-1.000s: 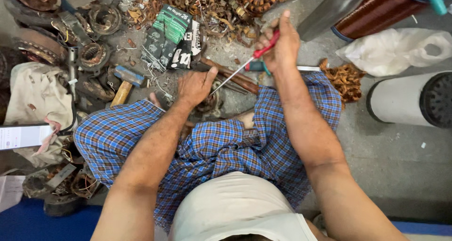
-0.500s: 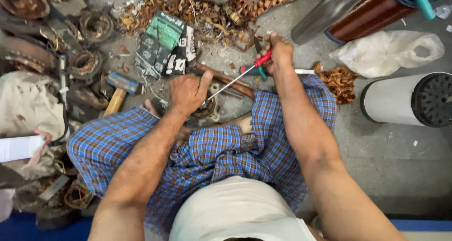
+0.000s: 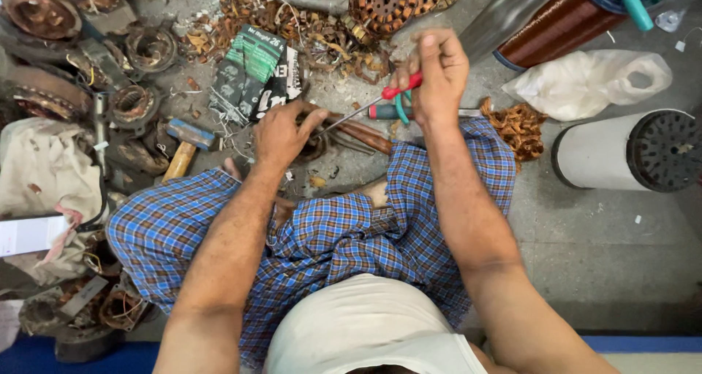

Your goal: The person uses pliers and a screwdriver to pry out copper windings and insulation paper from a metal motor stator while sitting on the floor.

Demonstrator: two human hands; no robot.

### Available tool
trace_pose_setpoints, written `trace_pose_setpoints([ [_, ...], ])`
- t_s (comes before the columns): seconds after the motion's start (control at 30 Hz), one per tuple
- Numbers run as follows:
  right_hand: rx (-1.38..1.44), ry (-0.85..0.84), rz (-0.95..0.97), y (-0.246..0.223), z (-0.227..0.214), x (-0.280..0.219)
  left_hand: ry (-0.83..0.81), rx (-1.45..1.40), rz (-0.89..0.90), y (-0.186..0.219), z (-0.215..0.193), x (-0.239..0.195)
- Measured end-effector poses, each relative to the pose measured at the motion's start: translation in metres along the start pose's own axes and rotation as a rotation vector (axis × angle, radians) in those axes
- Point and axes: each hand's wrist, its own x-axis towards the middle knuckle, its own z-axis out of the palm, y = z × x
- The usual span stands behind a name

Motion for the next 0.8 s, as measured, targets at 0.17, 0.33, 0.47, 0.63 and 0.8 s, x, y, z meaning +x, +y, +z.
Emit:
trace_pose_setpoints([
  [0.17,-0.166,-0.123,-0.034,-0.005,0.046,-0.016,-0.071,-0.097,0.024,-0.010,0.008,0.004],
  [0.33,-0.195,-0.166,-0.076,-0.012,0.067,-0.017,-0.131,-0.006,-0.033,-0.017,0.024,-0.001],
  [0.47,-0.313,-0.227,-0.087,-0.012,0.091,-0.035,-0.121,0.056,-0.122,-0.020,0.031,0.003],
  [0.63,-0.679,-0.648,-0.282,-0.010,0.125,-0.099,-0.152,0.089,-0.149,-0.018,0.032,0.009],
  [0.8,-0.633,-0.962,-0.571,-0.020,0.135,-0.147,-0.157,-0.012,-0.117,-0.016,0.029,0.003],
])
